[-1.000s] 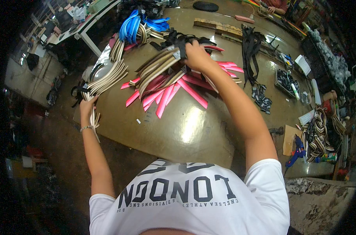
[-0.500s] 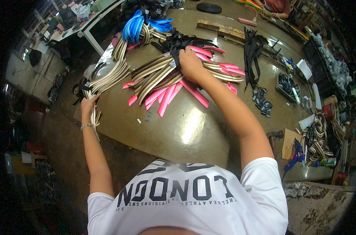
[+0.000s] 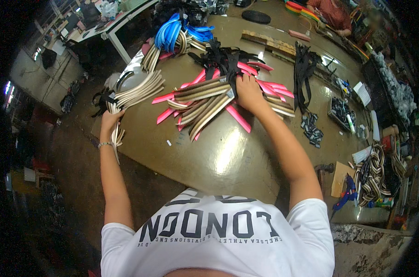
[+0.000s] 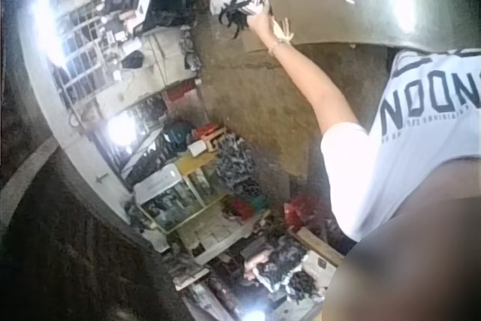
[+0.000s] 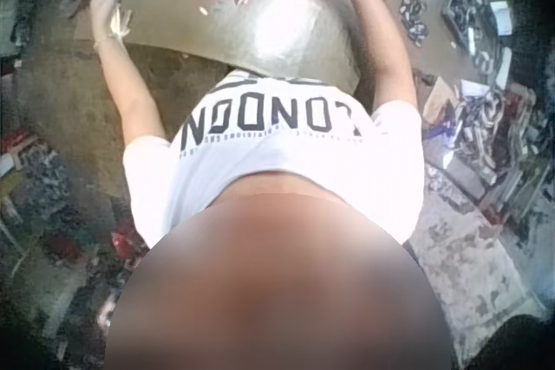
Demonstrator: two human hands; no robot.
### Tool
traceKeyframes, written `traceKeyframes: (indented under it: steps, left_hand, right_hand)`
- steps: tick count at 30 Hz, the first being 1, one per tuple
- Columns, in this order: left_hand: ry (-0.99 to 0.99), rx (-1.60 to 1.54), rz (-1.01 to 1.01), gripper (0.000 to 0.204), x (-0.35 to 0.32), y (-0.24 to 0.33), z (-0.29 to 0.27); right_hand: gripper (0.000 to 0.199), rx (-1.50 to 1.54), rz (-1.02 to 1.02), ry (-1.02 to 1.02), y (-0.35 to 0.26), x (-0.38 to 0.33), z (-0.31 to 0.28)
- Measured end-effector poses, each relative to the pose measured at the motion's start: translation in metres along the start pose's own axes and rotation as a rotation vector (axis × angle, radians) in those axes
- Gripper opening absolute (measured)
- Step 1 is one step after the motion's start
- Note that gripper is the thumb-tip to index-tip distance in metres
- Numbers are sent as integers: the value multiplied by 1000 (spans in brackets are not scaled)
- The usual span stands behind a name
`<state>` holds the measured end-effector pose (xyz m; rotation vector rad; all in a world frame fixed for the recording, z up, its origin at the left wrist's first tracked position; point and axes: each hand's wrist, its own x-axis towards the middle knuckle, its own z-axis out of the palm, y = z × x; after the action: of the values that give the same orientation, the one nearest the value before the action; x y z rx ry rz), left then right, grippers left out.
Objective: The person attaches a black fabric tab to a zipper using a hot glue gun, then sorts and bundles multiple zippers by color. They use a rubber band to secure a bundle of pink zippers and later cut a rubber band from a bundle of beige zippers with scissors.
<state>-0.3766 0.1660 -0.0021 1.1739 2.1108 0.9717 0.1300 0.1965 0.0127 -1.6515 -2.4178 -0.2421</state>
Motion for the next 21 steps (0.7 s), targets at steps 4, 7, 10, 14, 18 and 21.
traceKeyframes:
  steps: [4, 7, 10, 14, 18, 21]
  left_hand:
    - [133, 205, 147, 63, -10, 2, 3]
    - [49, 147, 178, 60, -20, 6, 5]
    - [19, 161, 168, 50, -27, 6, 9]
    - [-142, 95, 170, 42, -24, -1, 7]
    - [-266, 20, 117, 20, -17, 13, -12]
    - [-179, -35, 118, 17, -11, 71, -38]
  right_hand:
    - [65, 31, -12, 48, 5, -6, 19]
    - [66, 154, -15, 66, 8, -5, 8]
    - [58, 286, -20, 28, 6, -5, -7]
    - [48, 308, -15, -100, 7, 6, -31]
    - [41, 582, -185, -57, 12, 16, -79]
    - [40, 671, -297, -107, -4, 20, -113]
